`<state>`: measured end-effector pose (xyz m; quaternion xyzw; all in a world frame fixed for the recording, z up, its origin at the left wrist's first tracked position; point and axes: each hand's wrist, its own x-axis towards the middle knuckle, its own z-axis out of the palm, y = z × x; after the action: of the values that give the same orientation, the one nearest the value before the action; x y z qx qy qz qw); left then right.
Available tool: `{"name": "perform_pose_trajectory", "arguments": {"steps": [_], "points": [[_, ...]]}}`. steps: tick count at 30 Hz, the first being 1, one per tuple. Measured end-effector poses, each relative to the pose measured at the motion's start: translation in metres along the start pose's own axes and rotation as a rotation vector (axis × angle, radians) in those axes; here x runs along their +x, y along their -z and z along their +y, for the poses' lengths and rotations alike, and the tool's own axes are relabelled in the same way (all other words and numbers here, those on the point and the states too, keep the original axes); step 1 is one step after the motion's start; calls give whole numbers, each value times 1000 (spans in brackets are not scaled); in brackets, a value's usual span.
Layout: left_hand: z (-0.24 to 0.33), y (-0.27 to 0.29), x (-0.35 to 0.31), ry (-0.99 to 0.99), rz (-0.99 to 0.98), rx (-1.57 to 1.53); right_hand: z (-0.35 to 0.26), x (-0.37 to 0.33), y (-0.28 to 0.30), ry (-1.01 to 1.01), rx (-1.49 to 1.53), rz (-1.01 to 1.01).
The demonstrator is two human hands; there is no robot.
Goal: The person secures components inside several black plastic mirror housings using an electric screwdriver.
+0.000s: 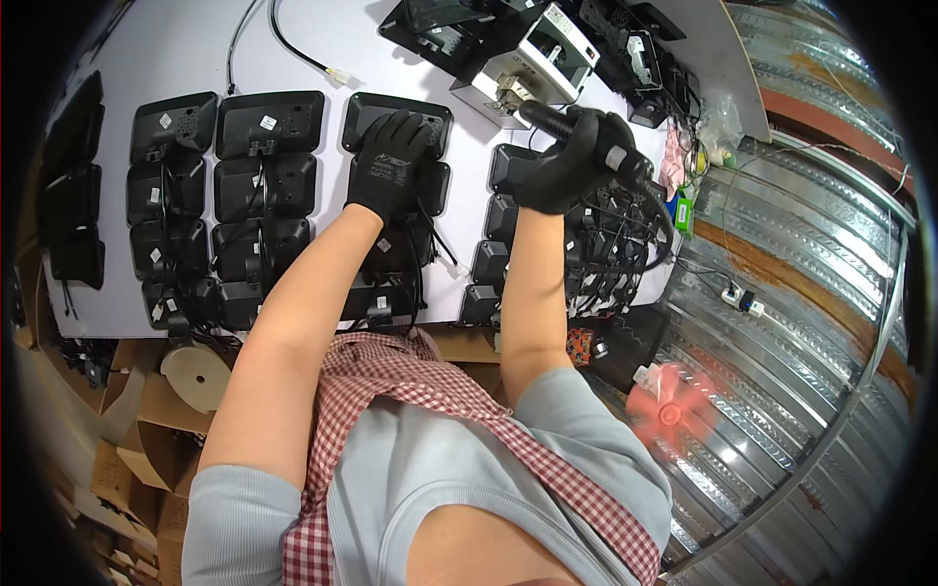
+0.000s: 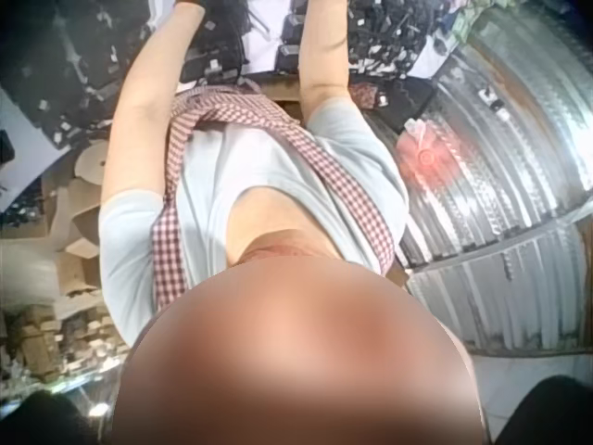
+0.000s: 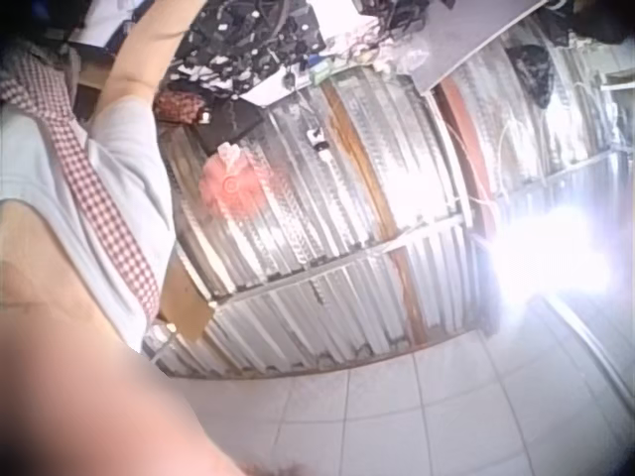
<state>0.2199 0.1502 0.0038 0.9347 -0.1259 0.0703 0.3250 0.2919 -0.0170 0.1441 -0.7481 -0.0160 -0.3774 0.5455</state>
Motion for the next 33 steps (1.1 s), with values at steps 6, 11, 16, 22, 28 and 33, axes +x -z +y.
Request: {"name": "perform_pose_trajectory", "arguments": {"steps": [6,11,16,22,28,33], "points": [[6,10,1,8,13,-63,21,5,-4,-118,167,-183],[24,33,-10,-51,-48,-239,-14,-30,4,-196,139,-188],[33,18,-54,-97,144,-252,-61,-87,-27,-428,408,-383],[31,26,-38,12,18,-531,-33,-127,-51,-500,472,-515],[30,11,-44,161,21,-669,-22,-138,-57,-555,541,-487],[27,9,-41,102,37,-558,-23,-141,-58,6,175,-719]]}}
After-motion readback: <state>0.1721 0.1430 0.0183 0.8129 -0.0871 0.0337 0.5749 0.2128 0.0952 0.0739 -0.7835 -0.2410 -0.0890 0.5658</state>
